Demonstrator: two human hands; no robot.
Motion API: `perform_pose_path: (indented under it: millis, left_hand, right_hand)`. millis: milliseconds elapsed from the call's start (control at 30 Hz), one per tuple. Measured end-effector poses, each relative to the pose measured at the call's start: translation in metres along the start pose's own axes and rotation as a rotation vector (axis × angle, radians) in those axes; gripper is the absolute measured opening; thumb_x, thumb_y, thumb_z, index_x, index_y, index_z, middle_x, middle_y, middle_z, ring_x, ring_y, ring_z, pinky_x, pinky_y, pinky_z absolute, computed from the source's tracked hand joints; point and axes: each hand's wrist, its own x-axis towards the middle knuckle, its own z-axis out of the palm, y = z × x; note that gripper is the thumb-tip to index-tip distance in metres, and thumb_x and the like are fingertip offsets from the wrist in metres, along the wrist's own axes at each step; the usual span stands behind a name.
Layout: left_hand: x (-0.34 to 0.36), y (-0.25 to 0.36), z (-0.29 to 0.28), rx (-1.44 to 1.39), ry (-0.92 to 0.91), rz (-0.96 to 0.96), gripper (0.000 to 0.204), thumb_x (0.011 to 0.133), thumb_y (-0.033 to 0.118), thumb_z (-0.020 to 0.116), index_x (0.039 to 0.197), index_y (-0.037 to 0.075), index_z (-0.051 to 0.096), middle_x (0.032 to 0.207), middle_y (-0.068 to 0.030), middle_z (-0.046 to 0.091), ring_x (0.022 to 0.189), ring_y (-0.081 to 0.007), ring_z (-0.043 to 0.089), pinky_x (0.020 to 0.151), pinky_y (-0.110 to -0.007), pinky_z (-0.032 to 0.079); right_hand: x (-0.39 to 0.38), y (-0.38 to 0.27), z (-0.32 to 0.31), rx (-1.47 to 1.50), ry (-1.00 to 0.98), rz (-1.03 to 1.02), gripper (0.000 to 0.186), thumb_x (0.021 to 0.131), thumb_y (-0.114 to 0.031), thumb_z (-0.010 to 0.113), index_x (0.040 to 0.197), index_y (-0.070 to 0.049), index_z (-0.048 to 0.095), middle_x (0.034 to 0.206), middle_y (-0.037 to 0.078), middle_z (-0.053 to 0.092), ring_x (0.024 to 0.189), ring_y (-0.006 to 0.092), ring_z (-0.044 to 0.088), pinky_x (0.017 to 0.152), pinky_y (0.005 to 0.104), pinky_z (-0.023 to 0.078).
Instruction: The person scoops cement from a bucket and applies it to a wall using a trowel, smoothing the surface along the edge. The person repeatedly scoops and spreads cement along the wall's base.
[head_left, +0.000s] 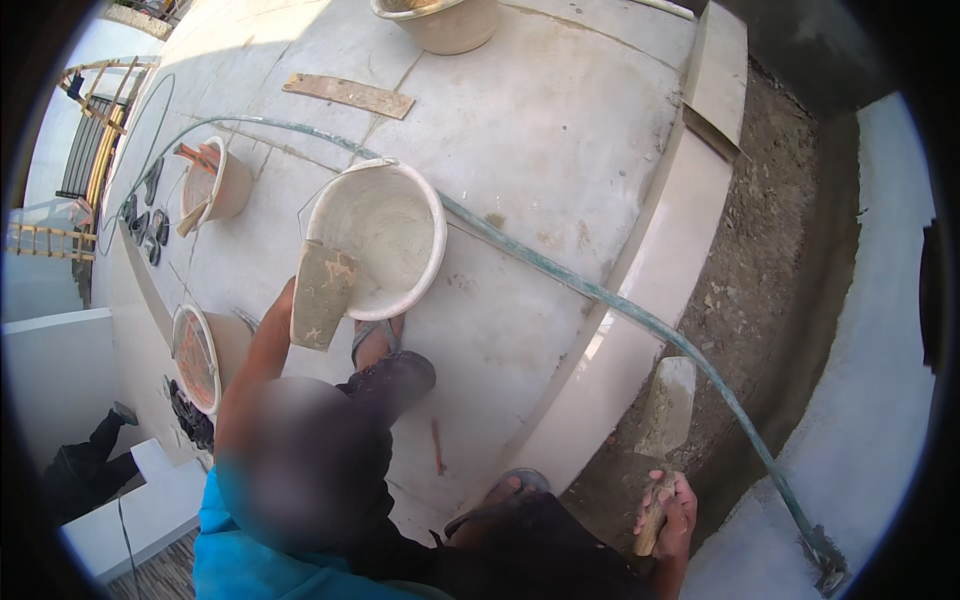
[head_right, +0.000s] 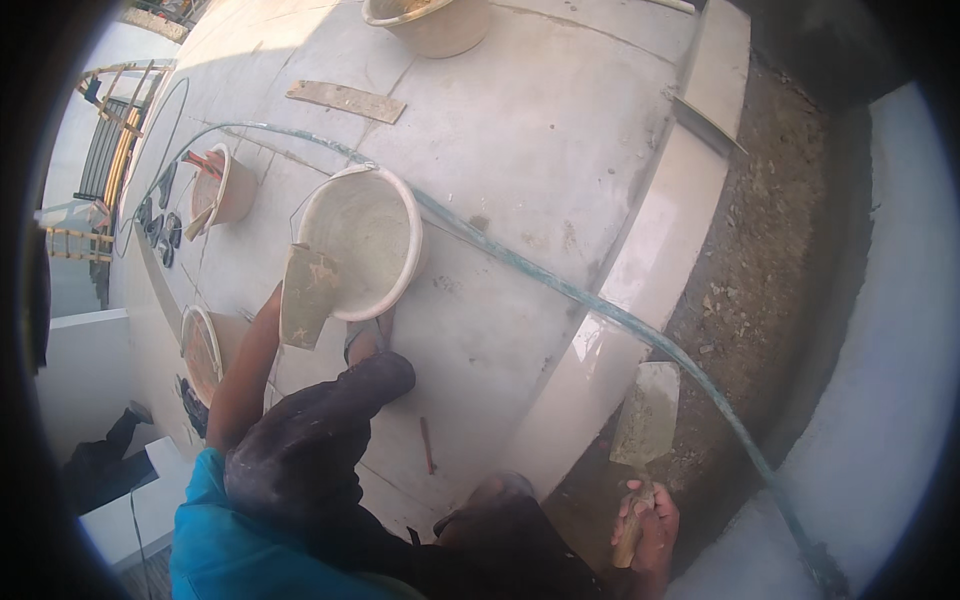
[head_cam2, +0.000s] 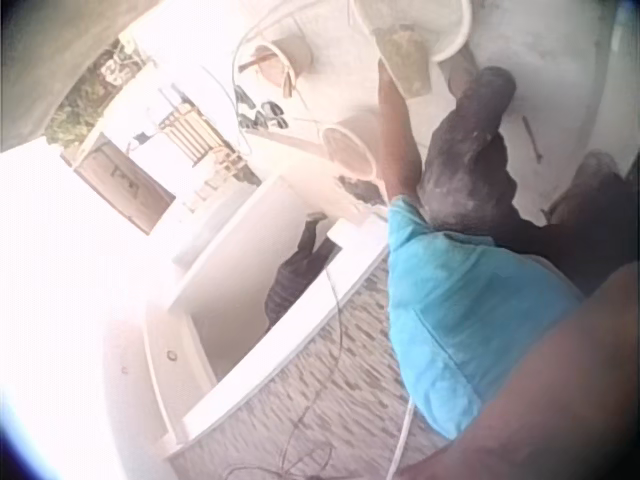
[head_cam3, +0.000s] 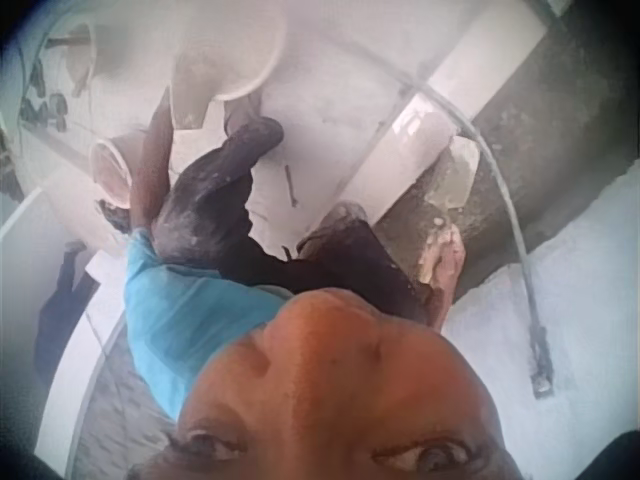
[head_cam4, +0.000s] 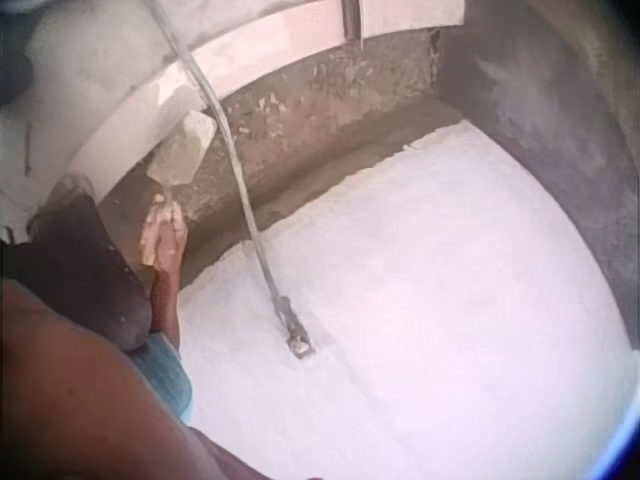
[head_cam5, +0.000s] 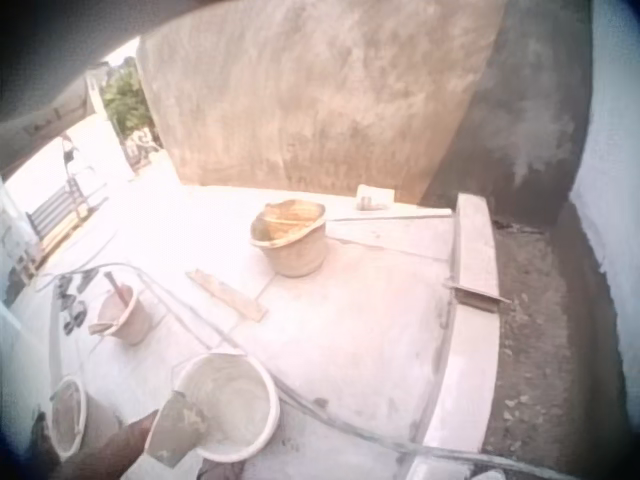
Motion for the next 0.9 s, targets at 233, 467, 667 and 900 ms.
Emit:
perform_pose_path:
  millis: [233,467,667,900]
  left_hand:
    - [-0.014,0.011,0.027,-0.115,0.142,0.163,0.035,0.106,0.031,0.053,0.131,0.008,0.059,0.112,-0.0080,0.071,0.091,-0.0212,0.074,0.070,-0.035,0.065]
    - [-0.056,-0.016,-0.086,-0.075,0.413,0.284,0.031,0.104,0.023,0.057,0.132,0.009,0.058,0.114,-0.0063,0.068,0.094,-0.0189,0.072,0.074,-0.034,0.064]
    - [-0.058,-0.039,-0.128,-0.106,0.478,0.337,0.030,0.103,0.022,0.060,0.130,0.009,0.058,0.113,-0.0074,0.068,0.091,-0.0194,0.071,0.073,-0.033,0.063]
    - [-0.058,-0.058,-0.143,-0.267,0.391,0.396,0.030,0.101,0.023,0.063,0.125,0.006,0.060,0.110,-0.0100,0.069,0.087,-0.0210,0.072,0.067,-0.034,0.064]
  right_hand:
    - [0.132,-0.136,0.136,0.071,-0.308,-0.267,0.048,0.086,-0.005,0.051,0.132,0.004,0.045,0.092,0.011,0.055,0.060,0.0155,0.057,0.049,0.0300,0.053]
    - [0.268,-0.254,0.371,-0.184,-0.414,-0.874,0.053,0.089,-0.012,0.060,0.137,0.005,0.047,0.093,0.008,0.058,0.071,0.0123,0.060,0.057,0.0273,0.052]
    - [0.403,-0.297,0.536,-0.637,-0.067,-1.059,0.060,0.091,-0.024,0.070,0.145,-0.013,0.047,0.095,0.018,0.072,0.068,0.0295,0.069,0.051,0.0427,0.054]
    - [0.487,-0.264,0.590,-0.918,0.090,-1.060,0.048,0.091,-0.021,0.067,0.136,-0.011,0.055,0.086,0.018,0.069,0.055,0.0269,0.063,0.046,0.0416,0.051]
